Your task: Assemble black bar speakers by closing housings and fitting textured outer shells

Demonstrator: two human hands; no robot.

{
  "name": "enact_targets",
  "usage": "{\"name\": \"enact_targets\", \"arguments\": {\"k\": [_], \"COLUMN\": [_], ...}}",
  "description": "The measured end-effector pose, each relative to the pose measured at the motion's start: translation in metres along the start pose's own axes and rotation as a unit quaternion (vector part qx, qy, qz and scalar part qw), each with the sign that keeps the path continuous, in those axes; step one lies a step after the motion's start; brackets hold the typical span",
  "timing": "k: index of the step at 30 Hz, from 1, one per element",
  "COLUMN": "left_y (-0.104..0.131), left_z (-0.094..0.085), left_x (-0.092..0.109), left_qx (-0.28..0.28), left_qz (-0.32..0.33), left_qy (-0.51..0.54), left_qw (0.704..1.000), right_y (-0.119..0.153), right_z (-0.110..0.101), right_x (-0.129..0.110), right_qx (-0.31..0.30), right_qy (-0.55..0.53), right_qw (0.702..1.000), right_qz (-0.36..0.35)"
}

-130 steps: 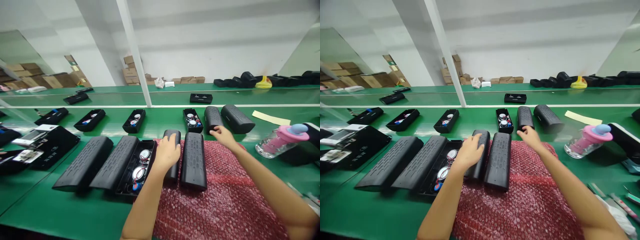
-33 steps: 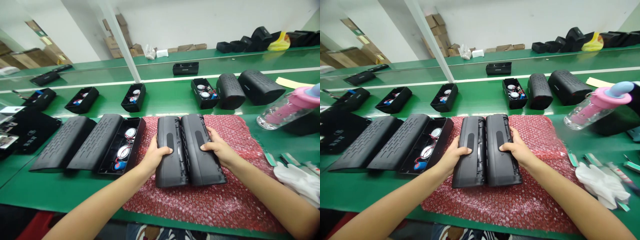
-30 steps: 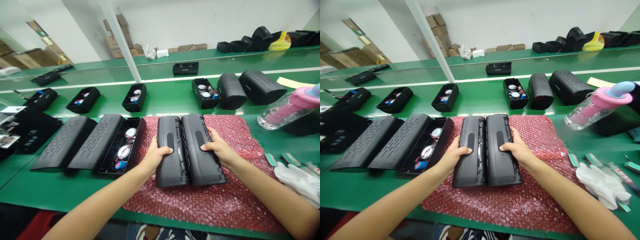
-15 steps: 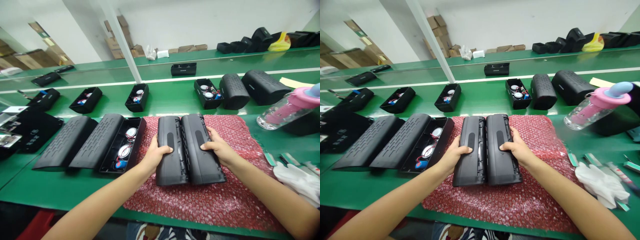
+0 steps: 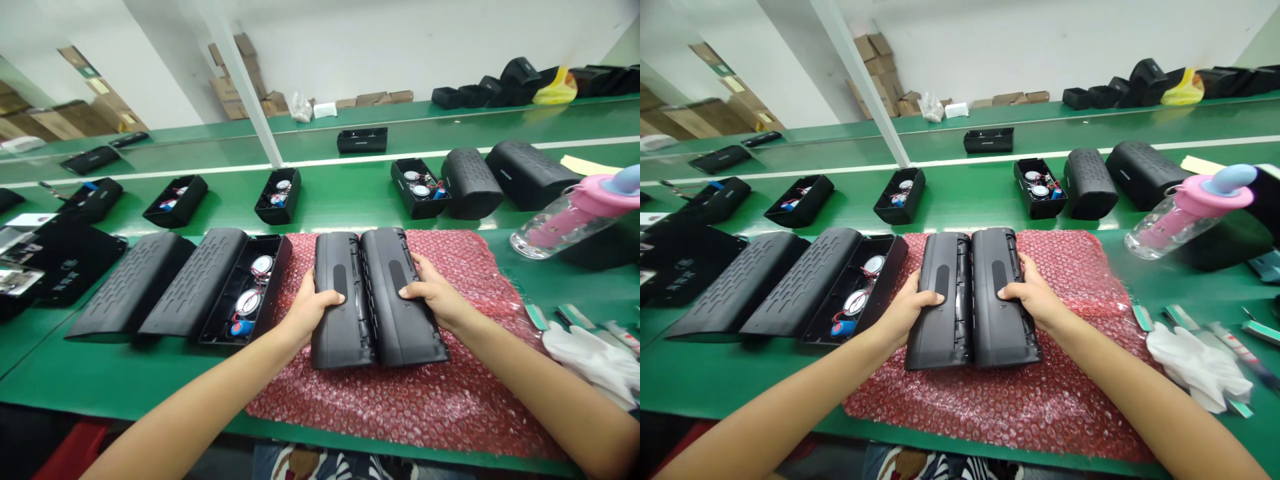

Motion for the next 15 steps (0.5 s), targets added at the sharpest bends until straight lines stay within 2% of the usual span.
{"name": "enact_targets", "arguments": {"k": [6,9,10,12,14,15], "left_y": [-0.001,-0.002,-0.002,-0.002,-0.002,-0.002], "left_z": [0.000,0.000,0.001,0.003,0.006,0.008], "left_x": [-0.001,0.000,0.000,0.001,0.002,0.003], "left_qx": [0.001,-0.003,-0.004,-0.005,-0.007,-0.010], "left_qz": [0.006,0.013,0.015,0.022,0.033,0.039], "left_qy": [-0.004,-0.011,-0.014,-0.021,-0.029,-0.033], "left_qw": [1.000,1.000,1.000,1.000,0.999,0.999], "right_y": [-0.004,-0.003,-0.001,0.007,0.017,0.022], "right_z": [-0.004,-0.007,-0.007,-0.004,0.005,0.010], "right_x": [0.004,0.005,0.003,-0.002,-0.008,-0.009], "right_qx": [-0.009,-0.005,0.014,0.046,0.022,-0.006], "right_qy": [0.003,0.076,0.135,0.277,0.376,0.400], "right_qw": [1.000,0.997,0.989,0.951,0.908,0.898], "right_qz": [0.002,-0.020,-0.049,-0.132,-0.184,-0.182]}}
Point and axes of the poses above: each hand's wrist, its own y-axis away from the middle knuckle, its own z-axis out of the palm, x = y × z, the point moved 1 cm from there along -y, towards the middle knuckle, and after that the axes turned 6 degrees about -x, right-handed, at the moved point
